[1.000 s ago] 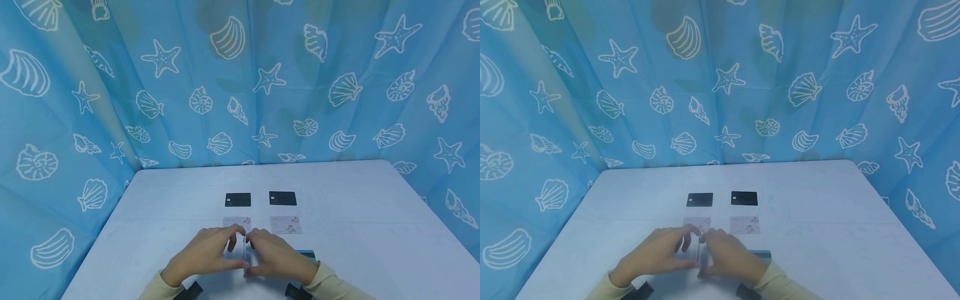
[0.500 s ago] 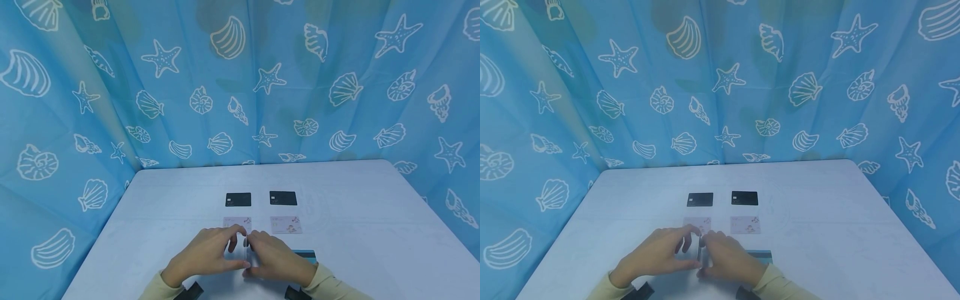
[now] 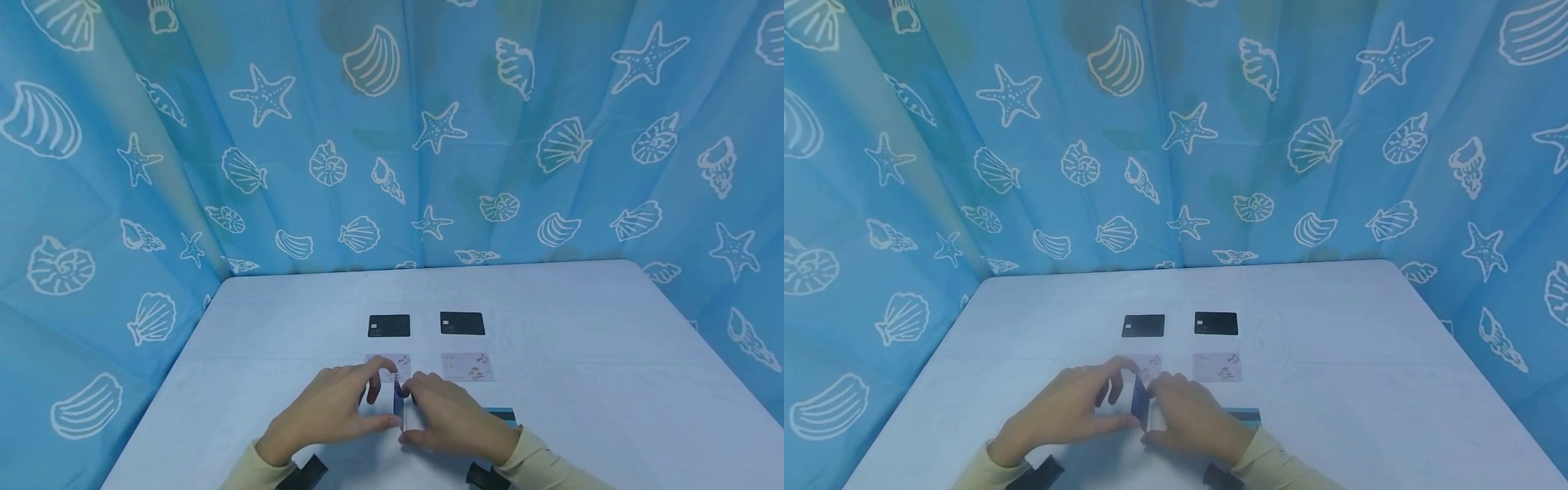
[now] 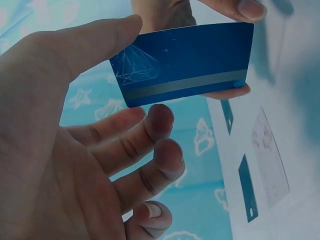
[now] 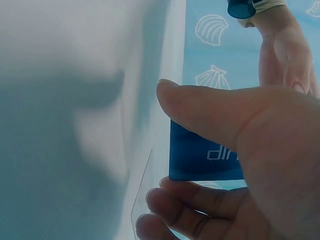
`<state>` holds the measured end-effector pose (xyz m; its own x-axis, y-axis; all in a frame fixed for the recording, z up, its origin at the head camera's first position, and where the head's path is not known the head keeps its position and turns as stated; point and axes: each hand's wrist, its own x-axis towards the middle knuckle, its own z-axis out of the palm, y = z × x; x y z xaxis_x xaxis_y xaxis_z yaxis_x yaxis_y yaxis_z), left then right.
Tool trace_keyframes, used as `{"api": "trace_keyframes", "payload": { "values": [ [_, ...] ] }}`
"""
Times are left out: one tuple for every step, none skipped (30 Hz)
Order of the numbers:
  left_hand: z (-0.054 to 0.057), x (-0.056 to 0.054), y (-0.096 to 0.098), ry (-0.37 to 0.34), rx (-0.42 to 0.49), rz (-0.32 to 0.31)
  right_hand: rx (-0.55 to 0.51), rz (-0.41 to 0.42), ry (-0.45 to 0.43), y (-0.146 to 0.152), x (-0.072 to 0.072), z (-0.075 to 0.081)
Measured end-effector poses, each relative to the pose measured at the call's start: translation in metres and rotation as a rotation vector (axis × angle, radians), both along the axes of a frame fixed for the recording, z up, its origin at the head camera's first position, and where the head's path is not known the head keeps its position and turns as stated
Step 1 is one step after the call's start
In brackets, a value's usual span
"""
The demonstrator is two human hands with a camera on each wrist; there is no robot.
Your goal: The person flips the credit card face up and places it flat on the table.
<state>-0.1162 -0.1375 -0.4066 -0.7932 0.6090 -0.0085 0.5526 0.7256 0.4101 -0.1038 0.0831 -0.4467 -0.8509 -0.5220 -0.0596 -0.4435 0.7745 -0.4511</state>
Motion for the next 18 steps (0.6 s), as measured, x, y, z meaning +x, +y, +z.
{"api": "trace_keyframes", "payload": {
  "values": [
    [0.001,0.000,-0.001,-0.001,-0.001,0.004,0.003,-0.005,-0.001,0.000,0.000,0.000],
    [0.002,0.000,-0.001,-0.001,-0.002,0.007,0.005,-0.011,-0.001,0.000,-0.001,0.001],
    [0.003,0.000,-0.002,-0.003,-0.003,0.009,0.007,-0.014,0.001,0.000,-0.001,0.001],
    [0.003,0.000,-0.002,-0.003,-0.004,0.011,0.008,-0.019,0.000,0.000,-0.001,0.001],
    [0.004,-0.001,-0.003,-0.002,-0.009,0.013,0.010,-0.022,0.003,0.000,-0.002,0.001],
    [0.004,-0.001,-0.004,-0.003,-0.015,0.017,0.010,-0.024,0.005,0.000,-0.002,0.001],
    [0.004,-0.002,-0.005,0.000,-0.022,0.020,0.013,-0.028,0.007,0.000,-0.002,0.001],
    [0.005,-0.002,-0.006,-0.001,-0.029,0.023,0.016,-0.032,0.010,0.000,-0.002,0.001],
    [0.006,-0.002,-0.007,0.001,-0.037,0.026,0.019,-0.033,0.015,0.001,-0.002,0.001],
    [0.006,-0.003,-0.009,0.003,-0.046,0.031,0.018,-0.035,0.019,0.001,-0.003,0.000],
    [0.007,-0.003,-0.010,0.006,-0.054,0.035,0.017,-0.035,0.026,0.002,-0.003,0.000],
    [0.008,-0.003,-0.011,0.008,-0.060,0.038,0.017,-0.035,0.032,0.003,-0.004,0.000],
    [0.009,-0.003,-0.012,0.011,-0.066,0.040,0.016,-0.035,0.037,0.003,-0.004,-0.001],
    [0.010,-0.004,-0.013,0.010,-0.074,0.044,0.014,-0.034,0.040,0.004,-0.005,-0.001],
    [0.010,-0.004,-0.014,0.010,-0.081,0.048,0.010,-0.033,0.045,0.005,-0.005,-0.001],
    [0.011,-0.005,-0.015,0.008,-0.088,0.052,0.008,-0.032,0.046,0.005,-0.006,-0.001],
    [0.011,-0.005,-0.015,0.007,-0.095,0.055,0.006,-0.031,0.046,0.005,-0.006,-0.001],
    [0.012,-0.006,-0.016,0.003,-0.101,0.057,0.004,-0.032,0.044,0.006,-0.006,-0.001]
  ]
}}
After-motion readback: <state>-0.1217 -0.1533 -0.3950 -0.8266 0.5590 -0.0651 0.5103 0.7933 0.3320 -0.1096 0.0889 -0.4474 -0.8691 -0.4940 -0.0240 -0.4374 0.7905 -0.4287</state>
